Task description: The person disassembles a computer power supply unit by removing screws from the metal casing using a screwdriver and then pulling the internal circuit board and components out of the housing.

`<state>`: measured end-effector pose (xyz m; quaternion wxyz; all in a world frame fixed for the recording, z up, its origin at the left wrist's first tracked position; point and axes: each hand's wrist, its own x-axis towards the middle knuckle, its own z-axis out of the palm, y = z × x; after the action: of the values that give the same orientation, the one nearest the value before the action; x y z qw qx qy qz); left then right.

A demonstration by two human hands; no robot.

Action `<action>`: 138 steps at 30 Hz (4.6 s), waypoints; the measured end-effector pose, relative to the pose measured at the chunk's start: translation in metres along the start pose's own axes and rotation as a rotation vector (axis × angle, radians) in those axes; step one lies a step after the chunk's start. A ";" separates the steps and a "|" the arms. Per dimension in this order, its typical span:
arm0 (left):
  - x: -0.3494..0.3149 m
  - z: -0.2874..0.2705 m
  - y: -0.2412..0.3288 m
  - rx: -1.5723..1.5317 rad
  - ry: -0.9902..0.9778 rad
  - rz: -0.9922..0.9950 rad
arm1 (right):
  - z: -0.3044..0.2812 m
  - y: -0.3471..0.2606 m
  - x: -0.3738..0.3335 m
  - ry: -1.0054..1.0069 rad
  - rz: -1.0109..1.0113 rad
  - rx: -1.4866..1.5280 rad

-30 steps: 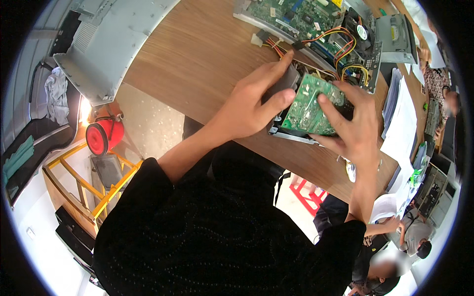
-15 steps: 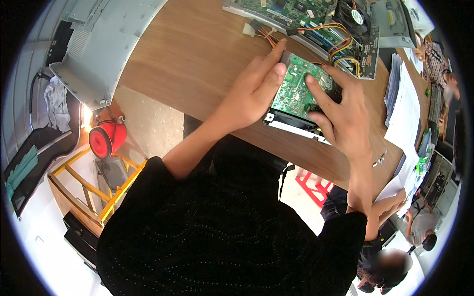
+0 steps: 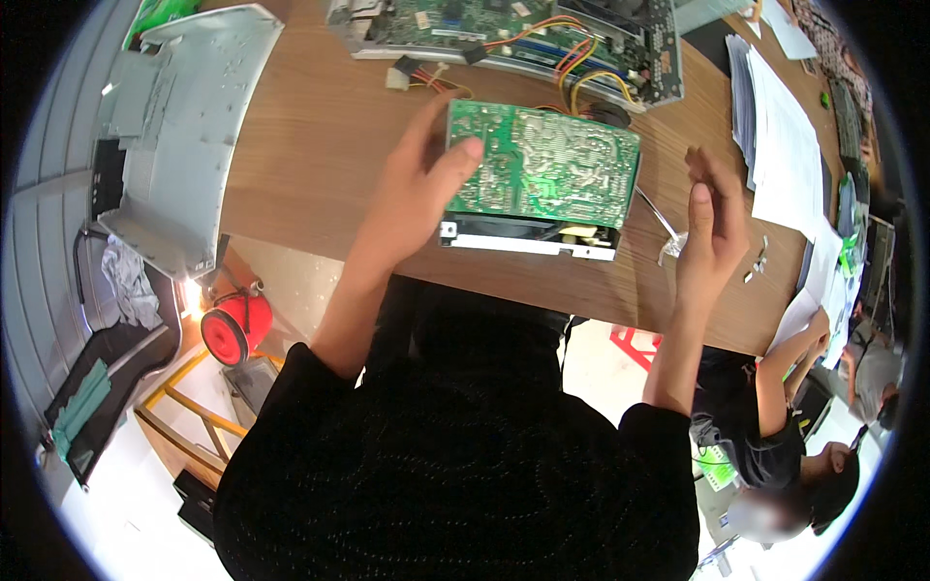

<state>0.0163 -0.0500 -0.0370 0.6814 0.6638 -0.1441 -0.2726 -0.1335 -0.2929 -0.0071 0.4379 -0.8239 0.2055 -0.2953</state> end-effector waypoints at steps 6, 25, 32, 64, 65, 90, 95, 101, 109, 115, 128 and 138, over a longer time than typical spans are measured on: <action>0.003 -0.002 -0.003 0.015 -0.037 -0.049 | 0.006 0.021 -0.067 -0.120 0.200 0.076; -0.012 -0.031 0.032 0.518 -0.162 -0.179 | 0.046 -0.014 -0.077 -0.218 0.568 0.688; 0.005 0.017 0.057 1.040 -0.229 0.422 | 0.047 -0.005 -0.079 -0.257 0.563 0.770; 0.019 0.043 0.060 1.099 -0.491 0.438 | 0.051 0.012 -0.074 -0.235 0.206 0.404; 0.015 0.040 0.062 1.094 -0.498 0.437 | 0.048 0.010 -0.075 -0.247 0.296 0.465; -0.057 -0.137 0.024 0.928 0.584 0.281 | 0.032 -0.015 -0.041 -0.014 0.255 0.064; -0.070 -0.170 0.044 0.937 0.657 0.367 | 0.037 -0.021 -0.028 -0.007 0.104 -0.012; -0.074 -0.216 0.086 1.326 0.460 0.293 | 0.042 -0.029 -0.021 -0.008 -0.011 -0.074; 0.030 -0.290 0.079 1.404 0.259 0.151 | 0.054 -0.023 -0.026 -0.095 0.026 -0.032; 0.098 -0.312 0.058 1.416 0.248 0.018 | 0.043 0.001 -0.039 -0.098 0.186 0.198; 0.117 -0.324 0.025 1.352 0.213 0.030 | 0.041 0.031 -0.047 -0.099 0.354 0.241; -0.064 -0.071 0.088 0.420 -0.299 0.131 | 0.022 -0.042 -0.063 -0.076 -0.282 0.173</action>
<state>0.0195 0.0417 0.0542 0.5162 0.7321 -0.3394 -0.2870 -0.1622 -0.2204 -0.0007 0.4689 -0.8145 0.0450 -0.3388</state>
